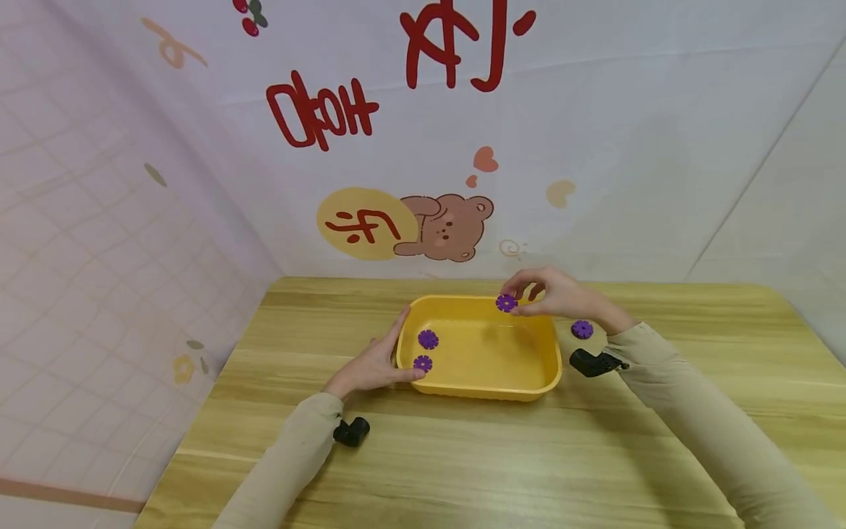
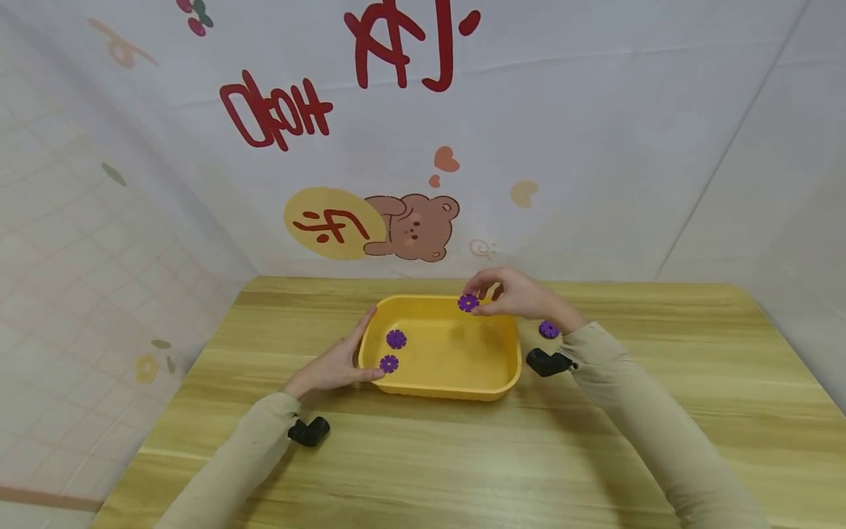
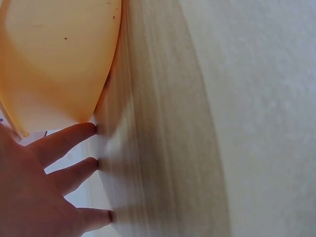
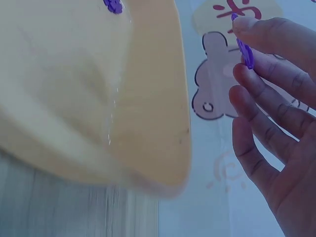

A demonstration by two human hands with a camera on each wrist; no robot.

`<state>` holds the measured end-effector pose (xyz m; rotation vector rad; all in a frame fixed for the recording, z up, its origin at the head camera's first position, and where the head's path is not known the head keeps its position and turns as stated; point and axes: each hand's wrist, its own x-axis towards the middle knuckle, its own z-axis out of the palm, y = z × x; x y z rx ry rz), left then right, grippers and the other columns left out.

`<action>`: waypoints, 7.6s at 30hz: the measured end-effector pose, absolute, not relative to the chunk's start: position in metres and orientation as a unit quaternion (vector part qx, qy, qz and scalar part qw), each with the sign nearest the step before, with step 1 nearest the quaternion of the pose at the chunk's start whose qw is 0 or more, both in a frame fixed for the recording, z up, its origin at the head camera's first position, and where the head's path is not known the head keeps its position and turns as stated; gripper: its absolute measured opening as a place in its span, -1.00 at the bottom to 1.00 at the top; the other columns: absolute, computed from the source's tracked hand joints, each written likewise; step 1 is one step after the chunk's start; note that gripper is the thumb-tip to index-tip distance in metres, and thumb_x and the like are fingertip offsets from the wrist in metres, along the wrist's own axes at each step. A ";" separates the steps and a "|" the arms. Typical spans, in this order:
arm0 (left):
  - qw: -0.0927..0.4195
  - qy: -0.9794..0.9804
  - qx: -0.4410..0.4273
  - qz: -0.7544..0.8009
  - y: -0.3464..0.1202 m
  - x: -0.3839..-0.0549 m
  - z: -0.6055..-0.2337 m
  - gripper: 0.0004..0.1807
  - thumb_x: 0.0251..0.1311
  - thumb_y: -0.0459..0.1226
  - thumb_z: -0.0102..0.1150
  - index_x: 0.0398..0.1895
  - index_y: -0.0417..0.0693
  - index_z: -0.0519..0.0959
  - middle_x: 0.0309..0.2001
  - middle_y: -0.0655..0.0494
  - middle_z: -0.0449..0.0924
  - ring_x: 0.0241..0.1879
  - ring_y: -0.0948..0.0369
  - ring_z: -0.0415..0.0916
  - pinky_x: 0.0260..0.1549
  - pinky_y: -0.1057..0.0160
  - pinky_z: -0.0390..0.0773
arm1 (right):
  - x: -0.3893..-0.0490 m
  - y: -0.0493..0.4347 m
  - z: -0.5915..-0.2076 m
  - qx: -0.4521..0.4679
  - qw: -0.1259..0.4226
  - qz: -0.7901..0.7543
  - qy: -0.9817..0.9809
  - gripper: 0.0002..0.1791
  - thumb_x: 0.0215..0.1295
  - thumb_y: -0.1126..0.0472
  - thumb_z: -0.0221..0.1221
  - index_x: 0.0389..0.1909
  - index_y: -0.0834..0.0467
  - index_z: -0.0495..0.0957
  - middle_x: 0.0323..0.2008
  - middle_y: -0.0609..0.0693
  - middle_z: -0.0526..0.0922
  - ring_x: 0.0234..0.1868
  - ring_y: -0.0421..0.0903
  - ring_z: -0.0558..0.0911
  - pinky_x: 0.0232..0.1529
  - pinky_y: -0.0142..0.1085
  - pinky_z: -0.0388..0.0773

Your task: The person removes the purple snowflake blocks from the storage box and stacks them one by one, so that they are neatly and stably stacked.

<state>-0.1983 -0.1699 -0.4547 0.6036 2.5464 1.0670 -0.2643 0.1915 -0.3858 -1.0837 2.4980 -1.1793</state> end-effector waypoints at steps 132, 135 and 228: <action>0.164 0.886 0.223 0.371 -0.173 -0.201 -0.452 0.29 0.00 0.27 0.29 0.53 0.29 -0.46 0.52 0.03 -0.17 0.42 -0.10 -0.04 0.31 -0.27 -0.41 | -0.244 0.273 -0.417 -0.297 -0.001 -0.398 0.868 -0.67 0.32 0.39 0.18 0.10 0.22 0.53 0.06 0.17 0.54 -0.02 0.12 0.53 -0.05 -0.21 0.55; 0.164 0.886 0.220 0.373 -0.172 -0.201 -0.452 0.29 0.01 0.25 0.30 0.53 0.30 -0.46 0.52 0.03 -0.16 0.42 -0.10 -0.05 0.31 -0.27 -0.42 | -0.247 0.256 -0.405 -0.319 0.012 -0.390 0.864 -0.66 0.32 0.36 0.20 0.10 0.21 0.53 0.06 0.11 0.56 -0.02 0.07 0.54 -0.03 -0.07 0.54; 0.173 0.885 0.204 0.382 -0.171 -0.201 -0.453 0.24 0.07 0.09 0.36 0.54 0.34 -0.41 -0.06 -0.08 0.59 -0.45 0.13 0.50 0.20 -0.23 0.21 | -0.284 0.058 -0.461 -0.421 0.148 -0.324 0.835 -0.64 0.16 0.36 0.30 0.02 0.28 0.62 -0.09 0.09 0.65 -0.29 -0.13 0.52 -0.23 -0.41 0.49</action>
